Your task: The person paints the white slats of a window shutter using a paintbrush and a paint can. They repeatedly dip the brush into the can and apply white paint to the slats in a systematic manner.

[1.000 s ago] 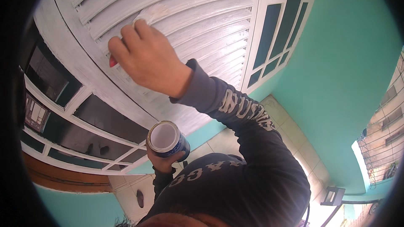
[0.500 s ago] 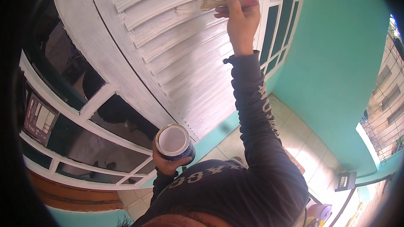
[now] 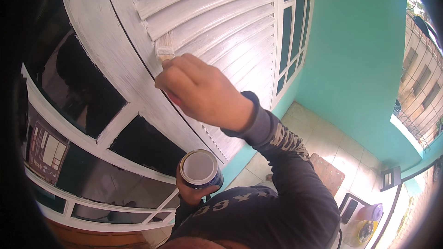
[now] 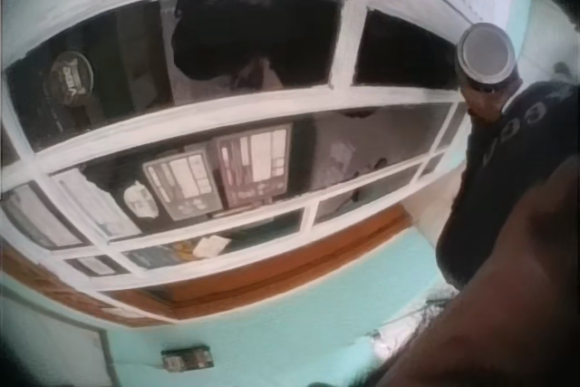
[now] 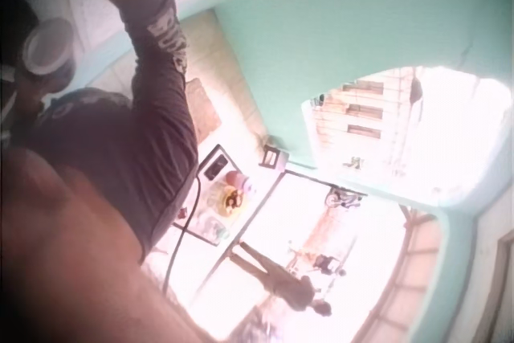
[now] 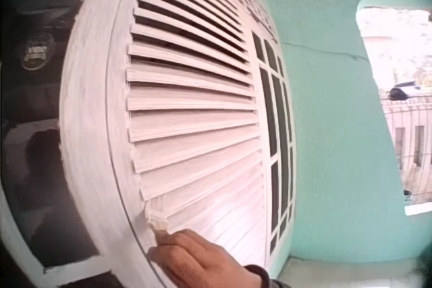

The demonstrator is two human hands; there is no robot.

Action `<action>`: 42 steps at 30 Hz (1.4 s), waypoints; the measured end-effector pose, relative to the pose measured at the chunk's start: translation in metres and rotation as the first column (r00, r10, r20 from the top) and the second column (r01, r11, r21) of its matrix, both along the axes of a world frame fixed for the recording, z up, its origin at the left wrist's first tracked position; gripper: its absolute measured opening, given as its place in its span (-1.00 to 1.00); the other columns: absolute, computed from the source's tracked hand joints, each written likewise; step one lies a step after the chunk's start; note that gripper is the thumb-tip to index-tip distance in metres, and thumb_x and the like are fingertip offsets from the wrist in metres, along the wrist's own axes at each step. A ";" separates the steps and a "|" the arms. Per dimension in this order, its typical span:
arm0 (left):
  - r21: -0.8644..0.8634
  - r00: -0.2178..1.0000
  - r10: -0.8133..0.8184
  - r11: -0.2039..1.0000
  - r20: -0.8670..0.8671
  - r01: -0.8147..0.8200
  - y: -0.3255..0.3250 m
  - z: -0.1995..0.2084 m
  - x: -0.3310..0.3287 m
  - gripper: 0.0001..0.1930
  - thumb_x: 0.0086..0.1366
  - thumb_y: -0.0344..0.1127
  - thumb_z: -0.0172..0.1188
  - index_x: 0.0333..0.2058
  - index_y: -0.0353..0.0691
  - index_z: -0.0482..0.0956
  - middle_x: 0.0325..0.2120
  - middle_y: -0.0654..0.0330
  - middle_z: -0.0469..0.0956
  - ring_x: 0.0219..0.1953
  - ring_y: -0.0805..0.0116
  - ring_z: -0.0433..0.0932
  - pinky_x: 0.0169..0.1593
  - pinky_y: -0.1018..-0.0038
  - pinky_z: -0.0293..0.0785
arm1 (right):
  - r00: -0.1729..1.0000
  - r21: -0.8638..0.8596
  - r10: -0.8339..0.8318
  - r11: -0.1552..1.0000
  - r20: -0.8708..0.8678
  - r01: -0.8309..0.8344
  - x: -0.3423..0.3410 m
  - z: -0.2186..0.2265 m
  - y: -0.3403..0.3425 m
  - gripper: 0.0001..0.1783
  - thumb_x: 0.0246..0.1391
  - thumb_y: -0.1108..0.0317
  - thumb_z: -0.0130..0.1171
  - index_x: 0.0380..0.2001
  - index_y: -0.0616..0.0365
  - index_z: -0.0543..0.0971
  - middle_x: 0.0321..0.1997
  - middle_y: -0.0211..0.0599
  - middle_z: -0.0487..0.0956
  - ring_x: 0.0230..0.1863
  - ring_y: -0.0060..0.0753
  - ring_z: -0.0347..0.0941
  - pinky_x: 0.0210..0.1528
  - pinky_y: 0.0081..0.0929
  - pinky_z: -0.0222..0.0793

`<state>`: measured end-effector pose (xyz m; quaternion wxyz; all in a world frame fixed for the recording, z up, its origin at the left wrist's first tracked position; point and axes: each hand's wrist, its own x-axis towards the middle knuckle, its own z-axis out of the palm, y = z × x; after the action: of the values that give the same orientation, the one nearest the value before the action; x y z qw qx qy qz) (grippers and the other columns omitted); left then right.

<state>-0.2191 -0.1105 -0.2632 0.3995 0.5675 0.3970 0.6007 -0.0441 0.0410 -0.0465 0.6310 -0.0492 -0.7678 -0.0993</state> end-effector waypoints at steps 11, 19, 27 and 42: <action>-0.013 1.000 -0.014 1.000 -0.015 0.014 0.001 -0.006 -0.009 0.14 -0.29 -0.30 0.73 0.27 -0.37 0.20 0.08 -0.04 0.49 0.14 0.10 0.53 0.22 0.19 0.43 | 0.585 -0.381 0.087 0.680 -0.806 -0.627 0.035 0.003 0.073 -0.82 0.25 0.41 0.13 -0.32 0.36 0.52 -0.45 -0.12 0.59 -0.55 -0.28 0.59 -0.51 -0.43 0.62; 0.019 0.999 0.017 1.000 -0.030 -0.016 -0.006 -0.002 -0.017 0.16 -0.28 -0.31 0.72 0.29 -0.36 0.16 0.11 -0.06 0.47 0.16 0.09 0.51 0.25 0.17 0.42 | 0.639 -0.432 0.068 0.682 -0.766 -0.590 0.028 0.014 0.078 -0.81 0.23 0.40 0.14 -0.28 0.39 0.52 -0.47 -0.14 0.58 -0.57 -0.29 0.58 -0.52 -0.43 0.59; 0.008 0.999 0.028 1.000 -0.043 -0.028 -0.011 0.000 -0.024 0.14 -0.29 -0.32 0.72 0.28 -0.36 0.18 0.11 -0.06 0.47 0.15 0.09 0.51 0.25 0.17 0.42 | 0.670 -0.409 0.073 0.741 -0.739 -0.532 0.030 0.022 0.081 -0.82 0.23 0.42 0.16 -0.28 0.38 0.50 -0.48 -0.11 0.57 -0.58 -0.30 0.57 -0.56 -0.43 0.58; -0.001 0.999 0.006 1.000 -0.036 -0.006 -0.006 -0.012 -0.022 0.13 -0.31 -0.31 0.72 0.26 -0.36 0.22 0.07 -0.03 0.50 0.11 0.11 0.53 0.20 0.21 0.44 | 0.634 -0.315 0.218 0.722 -0.742 -0.617 0.038 -0.012 0.080 -0.85 0.29 0.42 0.15 -0.23 0.29 0.44 -0.46 -0.18 0.56 -0.56 -0.32 0.57 -0.53 -0.43 0.51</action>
<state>-0.2411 -0.1165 -0.2754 0.3909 0.5769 0.4061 0.5912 -0.0063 0.1212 -0.0588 0.8222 -0.0692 -0.4770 0.3028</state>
